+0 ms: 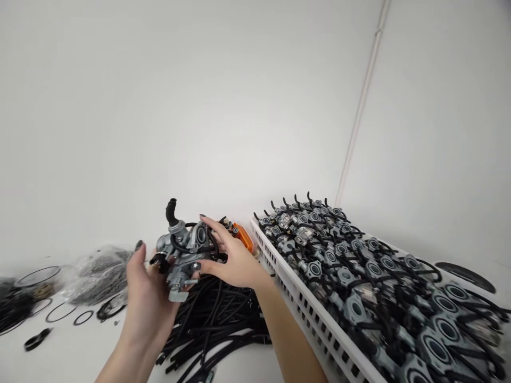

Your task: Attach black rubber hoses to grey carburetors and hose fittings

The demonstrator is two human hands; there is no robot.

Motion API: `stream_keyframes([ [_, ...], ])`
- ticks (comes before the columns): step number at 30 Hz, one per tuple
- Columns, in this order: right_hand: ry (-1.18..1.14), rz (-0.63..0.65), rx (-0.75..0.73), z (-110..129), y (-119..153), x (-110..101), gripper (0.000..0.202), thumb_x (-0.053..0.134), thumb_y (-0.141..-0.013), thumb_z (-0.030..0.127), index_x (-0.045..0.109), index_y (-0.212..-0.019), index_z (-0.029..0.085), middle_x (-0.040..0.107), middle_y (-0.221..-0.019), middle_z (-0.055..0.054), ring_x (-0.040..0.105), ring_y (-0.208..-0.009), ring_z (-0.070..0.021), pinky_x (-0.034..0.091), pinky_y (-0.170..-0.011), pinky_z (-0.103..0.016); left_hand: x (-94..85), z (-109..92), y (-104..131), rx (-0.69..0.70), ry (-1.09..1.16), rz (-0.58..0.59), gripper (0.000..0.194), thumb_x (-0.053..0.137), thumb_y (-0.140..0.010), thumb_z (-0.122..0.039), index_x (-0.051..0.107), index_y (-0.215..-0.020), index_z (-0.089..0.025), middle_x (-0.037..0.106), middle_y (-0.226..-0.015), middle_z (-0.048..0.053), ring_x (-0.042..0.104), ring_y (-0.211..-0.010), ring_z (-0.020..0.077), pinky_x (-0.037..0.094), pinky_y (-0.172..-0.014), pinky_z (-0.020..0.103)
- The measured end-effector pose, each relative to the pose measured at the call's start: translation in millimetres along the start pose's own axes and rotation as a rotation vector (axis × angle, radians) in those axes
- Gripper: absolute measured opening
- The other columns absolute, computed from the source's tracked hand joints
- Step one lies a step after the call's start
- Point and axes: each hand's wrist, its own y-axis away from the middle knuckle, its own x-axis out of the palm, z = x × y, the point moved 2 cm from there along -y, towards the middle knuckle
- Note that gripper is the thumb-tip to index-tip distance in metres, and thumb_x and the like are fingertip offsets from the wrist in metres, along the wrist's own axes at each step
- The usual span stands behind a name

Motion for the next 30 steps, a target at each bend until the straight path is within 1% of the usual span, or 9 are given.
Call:
stream_keyframes([
  [4, -0.2, -0.011, -0.049, -7.5, -7.5, 5.8, 0.085, 0.078, -0.074, 0.044, 0.034, -0.146, 0.035, 0.062, -0.128, -0.006, 0.061, -0.115, -0.0253, 0.045, -0.104, -0.046, -3.8, -1.6, 3.6, 0.041, -0.025, 0.06, 0.038, 0.048, -0.082, -0.054, 0.066, -0.104, -0.027, 0.069, -0.077, 0.001, 0.066, -0.067, 0.0208, 0.056, -0.054, 0.029],
  [8, -0.15, -0.102, -0.099, -2.1, -0.5, 1.5, 0.086, 0.082, -0.066, 0.046, 0.041, -0.141, 0.036, 0.057, -0.134, -0.005, 0.056, -0.122, -0.0269, 0.044, -0.105, -0.046, -6.3, -3.5, 12.4, 0.0, -0.111, 0.116, 0.051, 0.052, -0.075, -0.062, 0.062, -0.117, -0.034, 0.071, -0.087, 0.001, 0.066, -0.088, 0.0274, 0.058, -0.063, 0.034],
  [11, -0.066, -0.188, -0.13, 9.9, 13.4, -0.8, 0.079, 0.085, -0.062, 0.043, 0.05, -0.132, 0.036, 0.06, -0.13, -0.003, 0.056, -0.122, -0.0279, 0.045, -0.105, -0.047, -6.9, -5.1, 19.8, -0.061, -0.172, 0.177, 0.064, 0.048, -0.073, -0.071, 0.058, -0.125, -0.037, 0.07, -0.108, 0.002, 0.064, -0.101, 0.0312, 0.059, -0.069, 0.038],
  [14, 0.006, -0.294, -0.125, 27.5, 29.4, -2.6, 0.073, 0.085, -0.064, 0.039, 0.052, -0.129, 0.034, 0.063, -0.124, -0.004, 0.059, -0.119, -0.0297, 0.048, -0.103, -0.05, -6.5, -9.8, 23.6, 0.003, -0.226, 0.247, 0.071, 0.046, -0.071, -0.077, 0.055, -0.13, -0.039, 0.062, -0.13, 0.0, 0.06, -0.111, 0.034, 0.06, -0.065, 0.037],
  [17, 0.08, -0.408, -0.125, 53.4, 39.0, -11.4, 0.069, 0.081, -0.07, 0.033, 0.05, -0.131, 0.034, 0.065, -0.121, -0.006, 0.06, -0.118, -0.0306, 0.046, -0.104, -0.056, -7.5, -18.0, 23.5, 0.126, -0.226, 0.275, 0.068, 0.051, -0.07, -0.076, 0.057, -0.129, -0.042, 0.05, -0.145, -0.005, 0.061, -0.11, 0.0359, 0.06, -0.056, 0.035],
  [20, 0.149, -0.564, -0.167, 83.9, 36.2, -35.9, 0.074, 0.074, -0.079, 0.031, 0.036, -0.142, 0.036, 0.061, -0.127, -0.007, 0.058, -0.121, -0.029, 0.045, -0.106, -0.058, -10.5, -28.0, 23.2, 0.237, -0.127, 0.3, 0.054, 0.058, -0.074, -0.065, 0.063, -0.121, -0.04, 0.046, -0.148, -0.005, 0.065, -0.104, 0.0363, 0.065, -0.064, 0.041],
  [23, 0.258, -0.68, -0.249, 109.2, 22.0, -74.1, 0.079, 0.064, -0.087, 0.037, 0.016, -0.15, 0.039, 0.048, -0.142, -0.007, 0.047, -0.134, -0.0303, 0.047, -0.104, -0.056, -15.9, -36.9, 23.7, 0.303, -0.059, 0.329, 0.044, 0.059, -0.077, -0.055, 0.066, -0.116, -0.035, 0.049, -0.145, 0.0, 0.067, -0.103, 0.0373, 0.066, -0.069, 0.045],
  [27, 0.512, -0.933, -0.49, 131.2, 2.2, -135.1, 0.07, 0.05, -0.093, 0.048, 0.013, -0.151, 0.036, 0.037, -0.149, -0.009, 0.035, -0.141, -0.0349, 0.05, -0.1, -0.055, -25.7, -47.3, 22.6, 0.379, -0.055, 0.333, 0.039, 0.051, -0.086, -0.049, 0.064, -0.118, -0.031, 0.051, -0.143, -0.001, 0.066, -0.104, 0.0365, 0.065, -0.073, 0.043],
  [30, 0.77, -1.069, -0.553, 139.7, -2.0, -181.5, 0.067, 0.044, -0.095, 0.051, 0.014, -0.152, 0.033, 0.034, -0.151, -0.01, 0.032, -0.143, -0.0343, 0.05, -0.1, -0.052, -30.9, -54.4, 20.8, 0.395, -0.084, 0.341, 0.034, 0.048, -0.09, -0.045, 0.063, -0.117, -0.031, 0.056, -0.138, -0.004, 0.065, -0.105, 0.0346, 0.062, -0.075, 0.043],
])
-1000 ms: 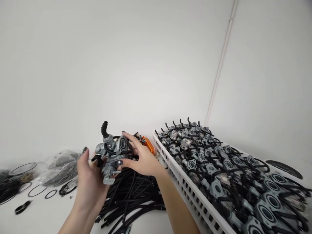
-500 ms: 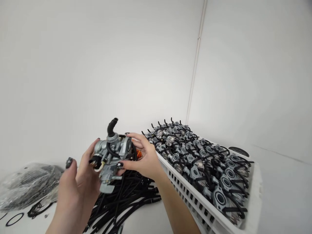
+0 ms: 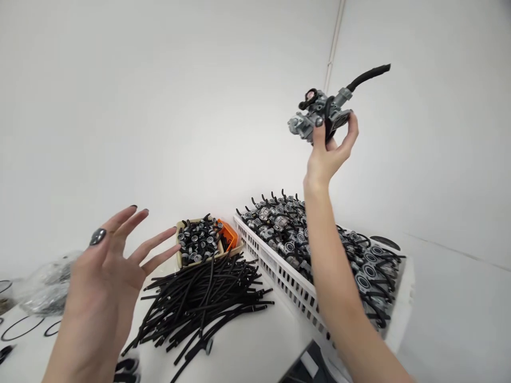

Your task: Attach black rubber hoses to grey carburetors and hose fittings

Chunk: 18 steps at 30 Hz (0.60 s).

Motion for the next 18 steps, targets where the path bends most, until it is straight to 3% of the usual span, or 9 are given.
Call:
stream_keyframes([
  [2, 0.115, 0.018, -0.051, -20.6, -14.5, -14.2, 0.065, 0.043, -0.094, 0.053, 0.019, -0.151, 0.032, 0.037, -0.149, -0.01, 0.041, -0.138, -0.0322, 0.052, -0.097, -0.046, -3.0, -3.8, -1.1, 0.002, 0.023, -0.02, 0.034, 0.054, -0.086, -0.045, 0.066, -0.114, -0.029, 0.059, -0.134, -0.001, 0.067, -0.102, 0.0343, 0.064, -0.073, 0.041],
  [5, 0.16, 0.148, 0.033, -46.6, -14.7, -43.0, 0.069, 0.056, -0.088, 0.051, 0.031, -0.147, 0.028, 0.054, -0.136, -0.015, 0.065, -0.11, -0.0281, 0.057, -0.085, -0.041, -5.6, -7.8, -1.4, -0.002, 0.052, -0.03, 0.032, 0.062, -0.079, -0.043, 0.068, -0.106, -0.027, 0.062, -0.127, 0.003, 0.069, -0.096, 0.0313, 0.066, -0.068, 0.037],
  [8, 0.278, 0.473, 0.156, -61.3, 16.5, -68.4, 0.07, 0.071, -0.077, 0.044, 0.046, -0.139, 0.023, 0.069, -0.114, -0.014, 0.071, -0.085, -0.0263, 0.06, -0.072, -0.044, -7.1, -9.4, -0.9, 0.015, 0.044, -0.013, 0.031, 0.063, -0.078, -0.042, 0.068, -0.105, -0.027, 0.063, -0.123, 0.003, 0.07, -0.092, 0.0276, 0.064, -0.067, 0.035],
  [10, 0.396, 0.716, 0.23, -67.3, 49.0, -80.7, 0.065, 0.07, -0.077, 0.042, 0.051, -0.136, 0.022, 0.073, -0.105, -0.014, 0.071, -0.075, -0.0262, 0.06, -0.067, -0.045, -7.1, -9.7, -0.7, 0.024, 0.032, -0.016, 0.032, 0.063, -0.077, -0.043, 0.068, -0.105, -0.027, 0.063, -0.123, 0.003, 0.07, -0.089, 0.0262, 0.063, -0.065, 0.033],
  [13, 0.456, 1.015, 0.228, -74.3, 95.3, -91.4, 0.059, 0.067, -0.079, 0.038, 0.054, -0.135, 0.022, 0.069, -0.12, -0.013, 0.071, -0.086, -0.0286, 0.058, -0.078, -0.045, -5.1, -9.8, -1.3, 0.012, 0.011, -0.055, 0.033, 0.065, -0.074, -0.044, 0.068, -0.102, -0.027, 0.064, -0.118, 0.003, 0.069, -0.082, 0.0239, 0.062, -0.059, 0.031],
  [18, 0.471, 1.199, 0.257, -93.2, 130.6, -98.3, 0.06, 0.066, -0.078, 0.038, 0.055, -0.135, 0.022, 0.063, -0.132, -0.009, 0.065, -0.11, -0.0332, 0.052, -0.092, -0.043, -2.3, -6.8, -6.7, -0.04, -0.04, -0.065, 0.038, 0.07, -0.066, -0.048, 0.066, -0.097, -0.027, 0.065, -0.112, 0.004, 0.069, -0.079, 0.0244, 0.061, -0.055, 0.032],
])
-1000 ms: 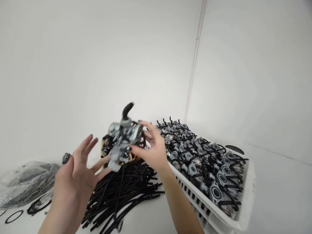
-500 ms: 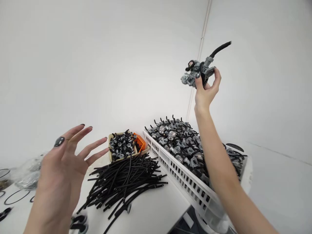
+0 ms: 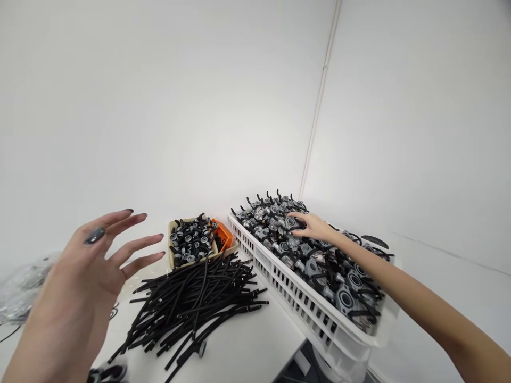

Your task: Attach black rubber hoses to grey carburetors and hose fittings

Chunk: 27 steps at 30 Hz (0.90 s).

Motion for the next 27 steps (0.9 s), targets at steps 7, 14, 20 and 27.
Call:
stream_keyframes([
  [7, -0.075, 0.11, -0.006, -19.4, -15.9, 5.6, 0.058, 0.063, -0.08, 0.036, 0.054, -0.136, 0.022, 0.057, -0.139, -0.009, 0.06, -0.119, -0.0315, 0.047, -0.102, -0.042, -0.1, 7.7, -6.7, -0.047, -0.049, 0.025, 0.036, 0.074, -0.064, -0.044, 0.065, -0.094, -0.026, 0.065, -0.116, 0.007, 0.07, -0.082, 0.0297, 0.061, -0.057, 0.038],
  [14, -0.123, 0.184, -0.026, -36.4, -19.5, 8.1, 0.064, 0.065, -0.081, 0.038, 0.049, -0.141, 0.023, 0.052, -0.144, -0.009, 0.054, -0.127, -0.0332, 0.045, -0.105, -0.044, 3.7, 10.1, -0.7, -0.067, -0.137, 0.114, 0.035, 0.069, -0.071, -0.045, 0.065, -0.1, -0.027, 0.064, -0.12, 0.006, 0.068, -0.085, 0.0255, 0.061, -0.059, 0.033],
  [20, -0.143, 0.116, -0.021, -42.3, 4.1, 22.9, 0.07, 0.059, -0.087, 0.044, 0.032, -0.15, 0.029, 0.035, -0.156, -0.006, 0.038, -0.14, -0.0297, 0.03, -0.116, -0.048, 5.5, 18.6, -5.5, -0.059, -0.146, 0.097, 0.041, 0.076, -0.058, -0.048, 0.068, -0.092, -0.027, 0.066, -0.116, 0.005, 0.069, -0.08, 0.0279, 0.062, -0.052, 0.032],
  [27, -0.29, 0.08, 0.046, -47.4, 21.2, 2.3, 0.069, 0.054, -0.09, 0.046, 0.029, -0.151, 0.025, 0.048, -0.146, -0.014, 0.053, -0.128, -0.0284, 0.048, -0.101, -0.045, -13.1, 28.5, -25.4, -0.097, -0.14, 0.089, 0.045, 0.081, -0.052, -0.044, 0.07, -0.091, -0.024, 0.067, -0.117, 0.008, 0.07, -0.076, 0.0334, 0.062, -0.048, 0.041],
])
